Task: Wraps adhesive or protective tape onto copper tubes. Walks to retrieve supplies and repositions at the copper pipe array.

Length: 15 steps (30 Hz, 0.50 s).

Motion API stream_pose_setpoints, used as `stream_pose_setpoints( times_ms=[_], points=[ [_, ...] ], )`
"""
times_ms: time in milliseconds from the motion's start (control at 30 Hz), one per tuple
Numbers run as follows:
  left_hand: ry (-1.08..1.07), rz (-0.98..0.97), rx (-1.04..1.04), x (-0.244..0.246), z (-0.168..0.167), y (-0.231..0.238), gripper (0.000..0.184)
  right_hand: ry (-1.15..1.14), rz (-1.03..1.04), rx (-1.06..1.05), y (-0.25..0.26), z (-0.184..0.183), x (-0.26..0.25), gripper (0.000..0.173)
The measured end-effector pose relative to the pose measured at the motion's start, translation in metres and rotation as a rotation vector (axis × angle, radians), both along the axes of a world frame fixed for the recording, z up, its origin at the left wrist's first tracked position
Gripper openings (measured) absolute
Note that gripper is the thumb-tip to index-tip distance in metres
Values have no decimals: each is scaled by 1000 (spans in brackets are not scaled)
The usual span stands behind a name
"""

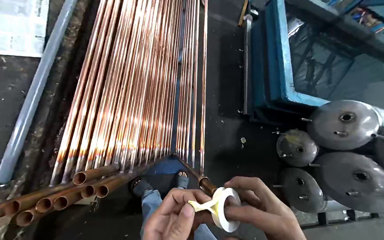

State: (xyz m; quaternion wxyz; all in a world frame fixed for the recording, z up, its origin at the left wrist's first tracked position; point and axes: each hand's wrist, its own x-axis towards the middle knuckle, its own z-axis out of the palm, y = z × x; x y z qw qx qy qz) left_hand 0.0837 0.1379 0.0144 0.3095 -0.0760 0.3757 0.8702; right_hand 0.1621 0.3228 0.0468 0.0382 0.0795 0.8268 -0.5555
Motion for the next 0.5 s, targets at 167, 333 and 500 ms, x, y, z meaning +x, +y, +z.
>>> stream_pose_setpoints(
  times_ms=[167,333,500],
  points=[
    [104,23,-120,0,-11,-8,21,52,8,232,-7,1,4,15],
    [-31,94,-135,-9,-19,-18,29,156,140,377,11,6,10,14],
    [282,-56,-452,1,-28,-39,25,145,237,345,14,13,20,17]
  ],
)
